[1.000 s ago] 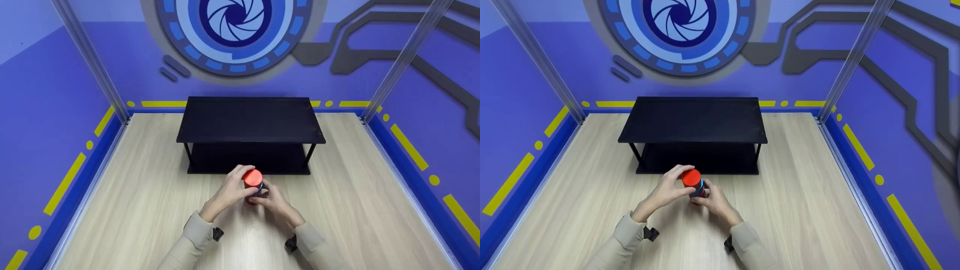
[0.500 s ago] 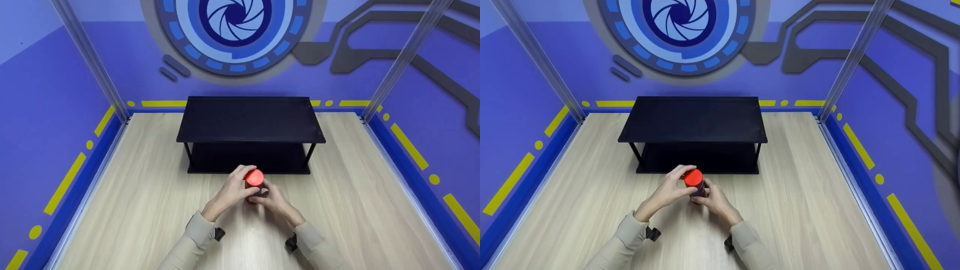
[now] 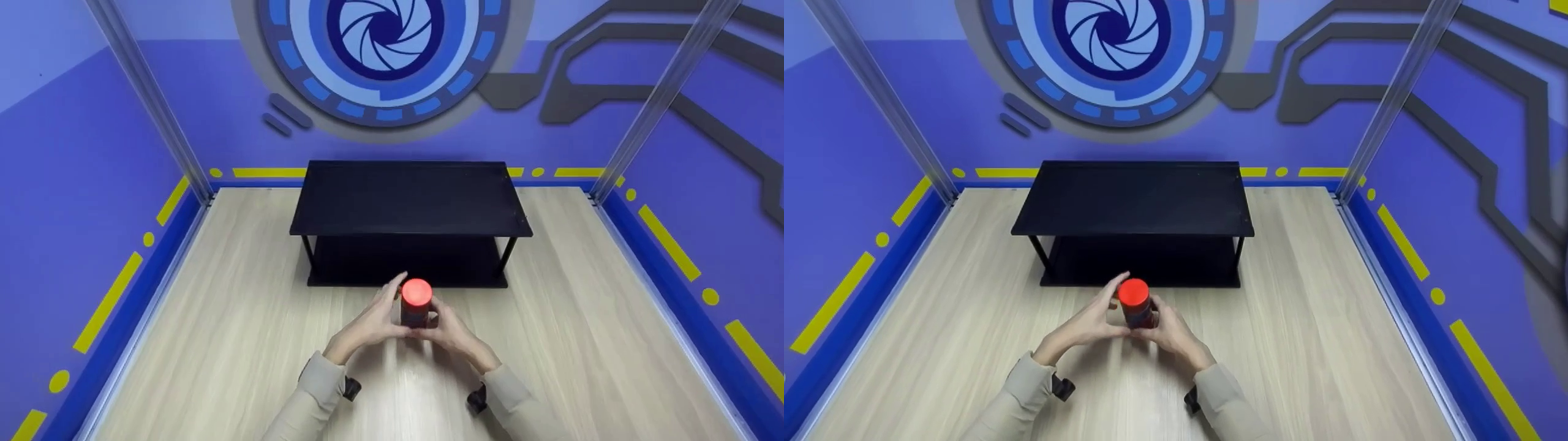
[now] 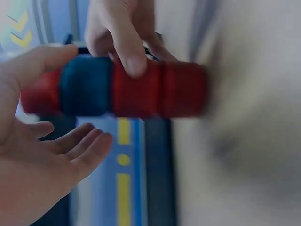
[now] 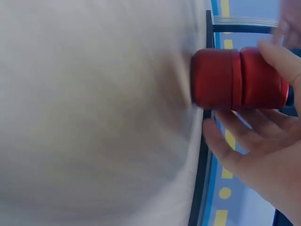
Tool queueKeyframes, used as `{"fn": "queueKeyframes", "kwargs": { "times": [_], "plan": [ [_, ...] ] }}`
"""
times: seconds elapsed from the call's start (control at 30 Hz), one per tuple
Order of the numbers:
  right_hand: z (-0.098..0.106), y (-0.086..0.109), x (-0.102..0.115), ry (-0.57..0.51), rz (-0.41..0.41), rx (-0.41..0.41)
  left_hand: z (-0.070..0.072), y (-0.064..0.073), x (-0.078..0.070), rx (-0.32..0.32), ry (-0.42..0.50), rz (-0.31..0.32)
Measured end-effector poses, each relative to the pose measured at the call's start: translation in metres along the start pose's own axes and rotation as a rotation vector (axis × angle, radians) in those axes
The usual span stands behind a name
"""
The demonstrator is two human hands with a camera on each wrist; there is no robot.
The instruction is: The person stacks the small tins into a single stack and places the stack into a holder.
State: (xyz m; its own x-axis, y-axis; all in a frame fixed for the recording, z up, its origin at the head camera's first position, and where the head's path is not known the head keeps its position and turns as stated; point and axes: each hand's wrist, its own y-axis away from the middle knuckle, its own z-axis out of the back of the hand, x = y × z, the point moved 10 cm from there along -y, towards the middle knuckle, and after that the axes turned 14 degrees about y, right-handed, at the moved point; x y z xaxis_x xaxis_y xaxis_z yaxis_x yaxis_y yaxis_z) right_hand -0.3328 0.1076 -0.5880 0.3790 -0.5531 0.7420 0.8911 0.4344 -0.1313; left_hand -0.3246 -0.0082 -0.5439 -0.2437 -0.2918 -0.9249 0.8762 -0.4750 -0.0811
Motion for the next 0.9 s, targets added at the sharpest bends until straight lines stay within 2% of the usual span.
{"fn": "queueKeyframes", "kwargs": {
  "times": [0.1, 0.23, 0.33, 0.5, 0.63, 0.77, 0.9],
  "plan": [
    [-0.004, 0.003, -0.008, 0.076, -0.03, 0.048, -0.008, 0.002, 0.026, 0.029, 0.021, 0.044],
    [-0.005, 0.003, -0.015, 0.161, -0.066, 0.064, -0.018, -0.001, 0.045, 0.03, 0.024, 0.031],
    [-0.006, 0.0, -0.017, 0.192, -0.071, 0.061, -0.019, -0.005, 0.049, 0.003, 0.015, 0.009],
    [-0.007, -0.002, -0.016, 0.212, -0.078, 0.061, -0.018, -0.008, 0.053, -0.042, 0.005, 0.046],
    [-0.006, -0.002, -0.014, 0.22, -0.075, 0.063, -0.017, -0.008, 0.053, -0.069, -0.006, 0.045],
    [-0.006, -0.002, -0.013, 0.218, -0.089, 0.081, -0.015, -0.009, 0.051, -0.068, 0.004, 0.044],
    [-0.005, -0.004, -0.01, 0.17, -0.107, 0.108, -0.012, -0.01, 0.048, -0.056, -0.002, 0.059]
  ]
}}
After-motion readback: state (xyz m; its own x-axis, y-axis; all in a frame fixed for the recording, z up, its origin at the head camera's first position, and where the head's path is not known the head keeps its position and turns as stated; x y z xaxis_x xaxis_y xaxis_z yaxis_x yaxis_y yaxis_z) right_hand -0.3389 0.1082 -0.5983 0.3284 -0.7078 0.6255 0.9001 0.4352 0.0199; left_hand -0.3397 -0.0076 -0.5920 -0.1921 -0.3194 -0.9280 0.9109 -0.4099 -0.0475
